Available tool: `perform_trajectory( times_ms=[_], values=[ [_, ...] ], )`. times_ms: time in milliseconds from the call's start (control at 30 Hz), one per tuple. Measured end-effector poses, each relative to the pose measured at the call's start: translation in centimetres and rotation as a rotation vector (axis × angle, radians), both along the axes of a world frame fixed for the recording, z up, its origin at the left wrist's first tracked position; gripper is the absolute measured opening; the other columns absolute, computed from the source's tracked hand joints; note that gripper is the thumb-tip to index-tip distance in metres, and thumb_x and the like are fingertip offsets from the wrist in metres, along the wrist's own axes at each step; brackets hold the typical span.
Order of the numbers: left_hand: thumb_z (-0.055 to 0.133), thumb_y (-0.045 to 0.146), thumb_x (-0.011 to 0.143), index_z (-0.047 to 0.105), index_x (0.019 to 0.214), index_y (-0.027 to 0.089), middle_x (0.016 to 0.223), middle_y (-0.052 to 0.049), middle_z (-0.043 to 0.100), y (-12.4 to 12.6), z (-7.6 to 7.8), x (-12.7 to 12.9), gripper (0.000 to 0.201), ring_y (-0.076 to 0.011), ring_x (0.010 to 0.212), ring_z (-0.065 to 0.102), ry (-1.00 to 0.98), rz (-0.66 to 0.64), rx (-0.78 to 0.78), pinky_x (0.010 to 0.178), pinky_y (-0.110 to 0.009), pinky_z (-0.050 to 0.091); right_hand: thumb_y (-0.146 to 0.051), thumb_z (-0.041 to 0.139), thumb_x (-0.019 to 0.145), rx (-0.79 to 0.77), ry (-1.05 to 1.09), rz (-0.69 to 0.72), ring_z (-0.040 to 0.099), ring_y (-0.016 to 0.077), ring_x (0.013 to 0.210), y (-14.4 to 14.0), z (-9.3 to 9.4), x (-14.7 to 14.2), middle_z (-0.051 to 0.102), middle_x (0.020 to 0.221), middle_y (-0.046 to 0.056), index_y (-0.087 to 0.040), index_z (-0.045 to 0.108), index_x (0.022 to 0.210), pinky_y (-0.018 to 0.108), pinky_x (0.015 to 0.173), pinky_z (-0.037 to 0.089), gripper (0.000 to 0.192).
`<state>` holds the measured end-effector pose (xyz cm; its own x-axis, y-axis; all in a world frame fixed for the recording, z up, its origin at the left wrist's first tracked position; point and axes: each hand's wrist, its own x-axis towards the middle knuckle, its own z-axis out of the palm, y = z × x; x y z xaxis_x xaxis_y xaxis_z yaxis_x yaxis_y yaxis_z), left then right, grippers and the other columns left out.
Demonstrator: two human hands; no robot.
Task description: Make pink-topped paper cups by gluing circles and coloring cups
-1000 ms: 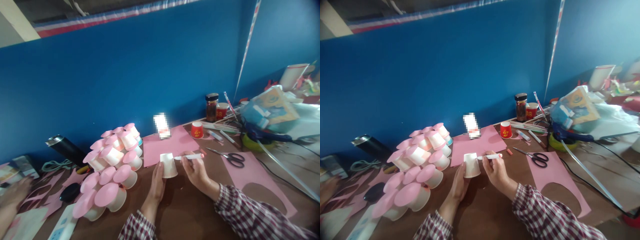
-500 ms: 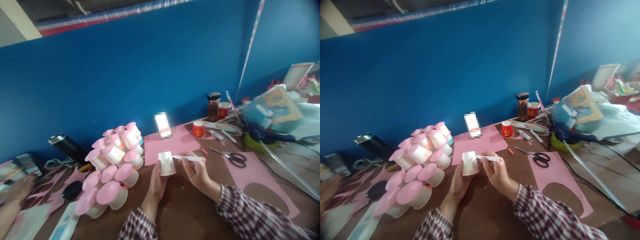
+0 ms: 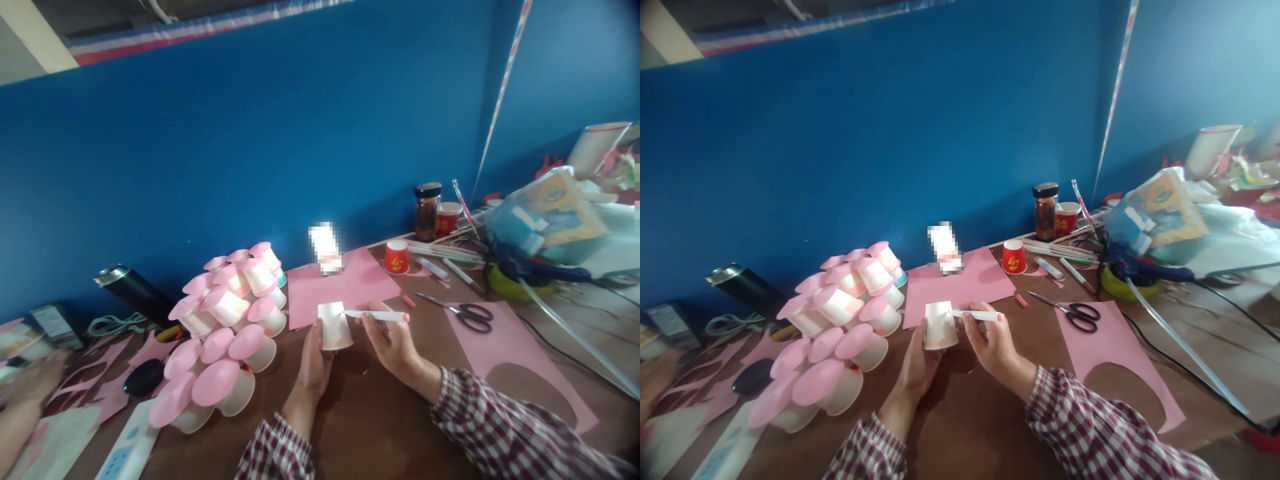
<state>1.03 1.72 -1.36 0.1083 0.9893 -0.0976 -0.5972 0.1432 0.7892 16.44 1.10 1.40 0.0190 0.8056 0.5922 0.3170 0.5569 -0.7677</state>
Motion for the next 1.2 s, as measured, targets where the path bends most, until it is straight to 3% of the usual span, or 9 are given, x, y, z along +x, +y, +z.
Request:
perform_trajectory(
  times_ms=[1200],
  values=[
    [0.052,0.042,0.086,0.065,0.106,0.013,0.107,-0.010,0.067,0.18,-0.54,-0.12,0.038,-0.0237,0.102,0.059,0.008,0.002,0.026,0.089,-0.035,0.043,-0.024,0.046,0.092,-0.023,0.020,0.041,0.066,0.0154,0.069,0.29,-0.82,-0.06,0.067,0.076,0.003,-0.019,0.061,0.094,0.024,0.064,0.053,0.015]
  ],
)
